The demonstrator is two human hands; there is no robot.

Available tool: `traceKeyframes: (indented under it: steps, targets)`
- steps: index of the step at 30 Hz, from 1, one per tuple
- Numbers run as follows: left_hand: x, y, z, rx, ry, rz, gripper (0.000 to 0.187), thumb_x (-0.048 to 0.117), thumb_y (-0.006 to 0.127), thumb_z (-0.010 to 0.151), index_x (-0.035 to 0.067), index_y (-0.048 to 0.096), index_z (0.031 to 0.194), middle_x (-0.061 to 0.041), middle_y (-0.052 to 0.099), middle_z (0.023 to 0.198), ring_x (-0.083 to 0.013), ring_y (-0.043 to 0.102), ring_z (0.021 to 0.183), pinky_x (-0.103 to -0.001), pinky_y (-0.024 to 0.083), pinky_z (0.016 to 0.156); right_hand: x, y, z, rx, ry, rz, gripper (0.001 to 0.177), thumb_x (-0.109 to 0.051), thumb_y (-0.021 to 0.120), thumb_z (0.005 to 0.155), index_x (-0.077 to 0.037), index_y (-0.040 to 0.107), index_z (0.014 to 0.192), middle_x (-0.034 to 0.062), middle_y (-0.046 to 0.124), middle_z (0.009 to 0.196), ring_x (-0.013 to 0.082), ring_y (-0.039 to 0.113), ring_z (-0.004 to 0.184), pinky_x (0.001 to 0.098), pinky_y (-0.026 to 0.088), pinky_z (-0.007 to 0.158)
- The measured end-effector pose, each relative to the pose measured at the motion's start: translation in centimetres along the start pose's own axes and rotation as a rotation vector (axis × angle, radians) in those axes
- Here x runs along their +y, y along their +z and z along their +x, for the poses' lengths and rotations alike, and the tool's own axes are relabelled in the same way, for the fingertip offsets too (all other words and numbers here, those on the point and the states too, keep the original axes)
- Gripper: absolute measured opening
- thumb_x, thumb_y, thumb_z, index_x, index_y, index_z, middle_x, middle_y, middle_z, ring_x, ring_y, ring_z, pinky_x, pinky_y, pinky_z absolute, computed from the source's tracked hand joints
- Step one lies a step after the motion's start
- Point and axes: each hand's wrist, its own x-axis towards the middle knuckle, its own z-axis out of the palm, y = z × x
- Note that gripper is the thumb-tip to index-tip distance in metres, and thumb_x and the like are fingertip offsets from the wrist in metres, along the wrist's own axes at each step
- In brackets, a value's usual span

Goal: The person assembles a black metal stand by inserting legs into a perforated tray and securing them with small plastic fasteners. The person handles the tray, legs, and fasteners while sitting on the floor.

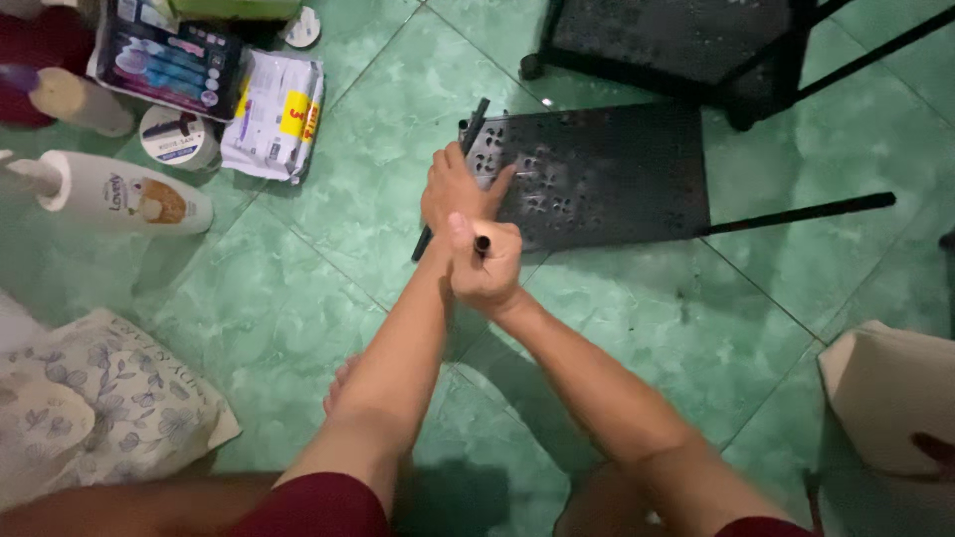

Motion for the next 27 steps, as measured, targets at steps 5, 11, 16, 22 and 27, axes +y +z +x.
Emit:
traceKeyframes:
  steps: [5, 11, 16, 22, 27]
  targets:
    - [0.5, -0.1, 0.4, -0.004, -0.025, 0.029, 0.063, 0.053, 0.067, 0.066, 0.005, 0.046, 0.099, -0.012, 0.052, 0.093, -0.0318, 0.055, 0.085, -0.043, 0.046, 0.065, 0.0, -1.7, 1.2, -0.281, -0.065, 0.009, 0.039, -0.011, 0.050, 0.091, -0.001, 0.039, 0.055, 0.0101, 0.037, 0.049, 0.0147, 0.036, 0.041, 0.0316, 0.030, 0.044]
    - [0.2, 0.1, 0.3, -0.004, 0.004, 0.006, 0.060, 0.053, 0.067, 0.070, 0.004, 0.047, 0.098, -0.014, 0.052, 0.093, -0.0334, 0.054, 0.084, -0.045, 0.046, 0.063, 0.5, -3.9, 3.8, -0.765, 0.006, 0.187, 0.033, -0.015, 0.048, 0.091, -0.001, 0.050, 0.061, 0.0091, 0.047, 0.052, 0.0187, 0.045, 0.045, 0.0305, 0.036, 0.047]
    - [0.0, 0.8, 0.3, 0.027, -0.016, 0.022, 0.053, 0.050, 0.059, 0.078, 0.005, 0.048, 0.104, -0.013, 0.053, 0.097, -0.0328, 0.055, 0.088, -0.045, 0.046, 0.068, 0.6, -3.6, 3.2, -0.618, 0.035, 0.108, 0.030, -0.012, 0.052, 0.089, 0.000, 0.043, 0.063, 0.0063, 0.038, 0.054, 0.0133, 0.037, 0.048, 0.0287, 0.033, 0.048]
    - [-0.5, 1.5, 0.5, 0.038, -0.045, 0.027, 0.055, 0.050, 0.058, 0.076, 0.004, 0.047, 0.104, -0.014, 0.053, 0.098, -0.0331, 0.055, 0.089, -0.044, 0.046, 0.067, -1.8, 0.6, -1.5, 0.053, -0.029, 0.079, 0.016, -0.010, 0.045, 0.093, 0.000, 0.042, 0.082, 0.0047, 0.041, 0.075, 0.0102, 0.037, 0.067, 0.0286, 0.034, 0.059]
    - [-0.4, 1.3, 0.4, 0.004, -0.038, 0.026, 0.052, 0.050, 0.058, 0.078, 0.005, 0.048, 0.102, -0.013, 0.054, 0.097, -0.0333, 0.056, 0.088, -0.045, 0.046, 0.068, -0.5, 1.4, -0.6, 0.169, 0.126, -0.126, 0.034, -0.012, 0.052, 0.091, -0.001, 0.041, 0.062, 0.0008, 0.032, 0.055, 0.0070, 0.032, 0.053, 0.0258, 0.027, 0.046]
